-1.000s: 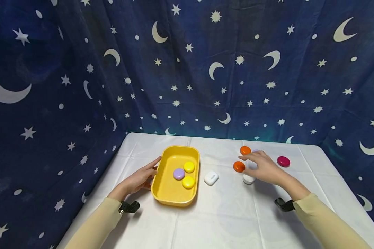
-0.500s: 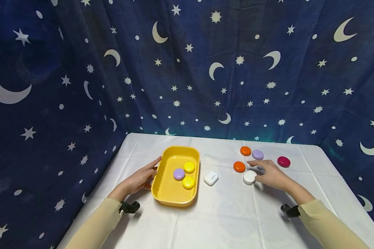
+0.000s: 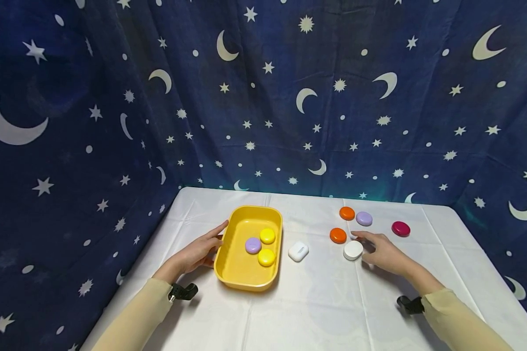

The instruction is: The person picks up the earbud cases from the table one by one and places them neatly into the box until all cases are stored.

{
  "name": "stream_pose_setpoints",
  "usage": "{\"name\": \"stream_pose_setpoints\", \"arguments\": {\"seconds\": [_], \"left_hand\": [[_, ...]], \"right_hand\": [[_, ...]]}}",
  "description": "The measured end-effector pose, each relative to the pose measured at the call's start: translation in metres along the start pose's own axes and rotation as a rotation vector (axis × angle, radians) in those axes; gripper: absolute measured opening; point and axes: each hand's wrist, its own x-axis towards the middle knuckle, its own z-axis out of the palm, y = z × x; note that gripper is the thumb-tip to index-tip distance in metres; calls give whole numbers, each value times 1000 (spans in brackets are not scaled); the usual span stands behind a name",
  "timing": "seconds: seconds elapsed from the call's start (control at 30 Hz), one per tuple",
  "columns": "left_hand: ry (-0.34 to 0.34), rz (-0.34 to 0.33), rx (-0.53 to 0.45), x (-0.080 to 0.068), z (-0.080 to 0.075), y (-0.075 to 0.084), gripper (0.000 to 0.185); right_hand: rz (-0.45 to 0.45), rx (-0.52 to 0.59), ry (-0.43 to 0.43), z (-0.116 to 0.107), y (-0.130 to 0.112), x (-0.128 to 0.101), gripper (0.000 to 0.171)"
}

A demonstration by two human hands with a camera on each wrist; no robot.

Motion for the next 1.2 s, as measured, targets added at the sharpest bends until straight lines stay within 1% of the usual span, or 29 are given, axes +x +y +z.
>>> {"name": "stream_pose_setpoints", "arguments": {"seconds": [0.13, 0.27, 0.53, 0.9, 1.0, 1.2], "left_hand": [[6, -5, -1, 0, 0, 1, 70], [15, -12, -1, 0, 1, 0, 70], [3, 3, -3, 1, -1, -1, 70], [-1, -1, -1, 3, -1, -2, 70], [-10, 0, 0, 3, -1, -2, 70], [-3, -1, 0, 2, -1, -2, 70]], "right_hand": [[7, -14, 11, 2, 1, -4, 68], [14, -29, 14, 4, 1, -8, 70], [42, -43, 21, 8, 0, -17, 65], [-6, -42, 38, 9, 2, -16, 58], [-7, -44, 41, 10, 3, -16, 57], [-1, -46, 42, 11, 3, -15, 55]]}}
